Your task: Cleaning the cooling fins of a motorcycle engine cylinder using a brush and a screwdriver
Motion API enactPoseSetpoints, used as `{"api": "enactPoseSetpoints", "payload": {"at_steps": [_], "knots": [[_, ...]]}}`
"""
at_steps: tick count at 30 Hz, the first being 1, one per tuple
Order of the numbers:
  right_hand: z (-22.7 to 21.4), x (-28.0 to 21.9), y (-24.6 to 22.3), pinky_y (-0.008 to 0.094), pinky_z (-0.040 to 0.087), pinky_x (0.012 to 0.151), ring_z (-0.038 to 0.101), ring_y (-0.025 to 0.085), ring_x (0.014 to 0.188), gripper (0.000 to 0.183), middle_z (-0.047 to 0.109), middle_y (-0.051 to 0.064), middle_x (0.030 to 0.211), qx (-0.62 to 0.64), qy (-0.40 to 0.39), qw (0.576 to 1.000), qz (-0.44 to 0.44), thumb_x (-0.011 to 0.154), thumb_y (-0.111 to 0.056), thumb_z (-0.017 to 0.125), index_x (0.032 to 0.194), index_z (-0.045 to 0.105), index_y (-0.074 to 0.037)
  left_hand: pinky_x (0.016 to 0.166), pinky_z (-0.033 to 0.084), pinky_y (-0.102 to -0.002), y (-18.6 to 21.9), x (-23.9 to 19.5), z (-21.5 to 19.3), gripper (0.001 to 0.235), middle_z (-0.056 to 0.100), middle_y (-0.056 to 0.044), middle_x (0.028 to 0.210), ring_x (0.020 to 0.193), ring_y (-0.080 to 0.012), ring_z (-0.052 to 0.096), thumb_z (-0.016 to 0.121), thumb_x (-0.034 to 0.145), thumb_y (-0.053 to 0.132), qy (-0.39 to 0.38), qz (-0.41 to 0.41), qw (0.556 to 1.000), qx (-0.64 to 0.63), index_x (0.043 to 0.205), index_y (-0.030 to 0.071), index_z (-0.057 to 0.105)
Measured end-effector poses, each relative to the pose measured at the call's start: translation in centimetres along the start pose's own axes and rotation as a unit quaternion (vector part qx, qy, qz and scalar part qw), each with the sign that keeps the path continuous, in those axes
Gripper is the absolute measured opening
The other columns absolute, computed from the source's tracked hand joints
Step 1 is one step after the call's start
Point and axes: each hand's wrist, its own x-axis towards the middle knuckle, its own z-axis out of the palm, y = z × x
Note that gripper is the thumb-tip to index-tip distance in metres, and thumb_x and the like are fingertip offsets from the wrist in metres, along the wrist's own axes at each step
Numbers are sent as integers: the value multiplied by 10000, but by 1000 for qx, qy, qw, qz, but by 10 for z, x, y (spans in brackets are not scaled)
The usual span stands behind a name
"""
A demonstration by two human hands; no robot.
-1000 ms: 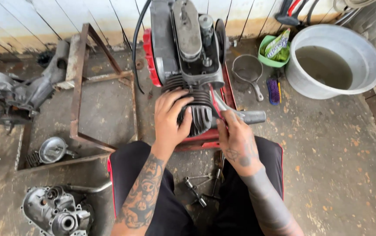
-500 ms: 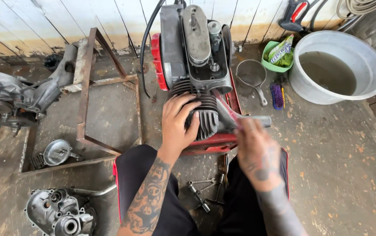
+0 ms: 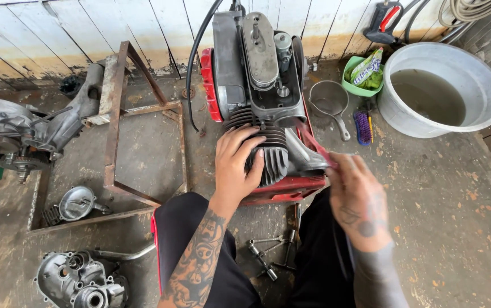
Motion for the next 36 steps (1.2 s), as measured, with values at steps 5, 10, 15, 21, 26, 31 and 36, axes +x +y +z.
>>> {"api": "enactPoseSetpoints", "payload": {"at_steps": [5, 10, 15, 21, 26, 31, 36], "knots": [[28, 0, -22, 580, 582, 782, 692, 474, 966, 319, 690, 192, 1053, 88, -26, 995, -30, 1023, -218, 518, 1321, 580, -121, 1074, 426, -489, -1, -2, 0, 202, 681, -64, 1204, 1206, -326, 634, 604, 946, 174, -8, 4, 1000, 6, 1099, 135, 729], [32, 0, -12, 571, 596, 731, 686, 479, 930, 309, 709, 207, 971, 108, -50, 993, -22, 1031, -243, 471, 1302, 592, -158, 1076, 425, -493, 1, 2, -2, 208, 679, -64, 1206, 1205, -326, 635, 603, 941, 157, -14, 2, 1000, 6, 1105, 132, 729], [23, 0, -23, 526, 598, 624, 716, 426, 810, 375, 713, 153, 955, 94, 19, 988, -118, 1020, -253, 498, 1383, 555, -181, 1070, 432, -487, -4, -4, -1, 220, 673, -66, 1215, 1204, -320, 633, 591, 963, 175, -30, 11, 999, 33, 1128, 128, 729], [72, 11, -14, 548, 583, 554, 711, 427, 682, 390, 699, 161, 894, 71, 74, 990, -101, 1011, -231, 514, 1392, 564, -160, 1060, 433, -513, 1, 1, 0, 219, 678, -101, 1192, 1190, -356, 634, 580, 979, 172, -35, 5, 999, 26, 1115, 106, 739], [30, -3, -9, 560, 570, 490, 687, 438, 614, 371, 662, 108, 829, 44, 44, 993, -103, 993, -262, 532, 1355, 590, -202, 1063, 451, -498, 6, 6, 4, 233, 686, -108, 1184, 1162, -341, 643, 554, 1000, 158, -21, -3, 999, 34, 1105, 82, 747], [77, 14, 0, 550, 592, 559, 715, 426, 647, 435, 678, 122, 940, 45, 57, 994, -86, 1018, -230, 513, 1449, 533, -170, 1064, 448, -497, 7, 2, 4, 200, 681, -102, 1167, 1160, -342, 641, 592, 985, 160, -17, 14, 999, 30, 1086, 80, 744], [42, 1, -4, 546, 605, 558, 711, 424, 660, 404, 649, 77, 893, 73, 13, 996, -55, 1015, -319, 511, 1410, 570, -260, 1056, 463, -506, 4, 0, 5, 206, 694, -120, 1165, 1159, -370, 643, 595, 973, 144, -10, 12, 999, 47, 1078, 71, 756]]}}
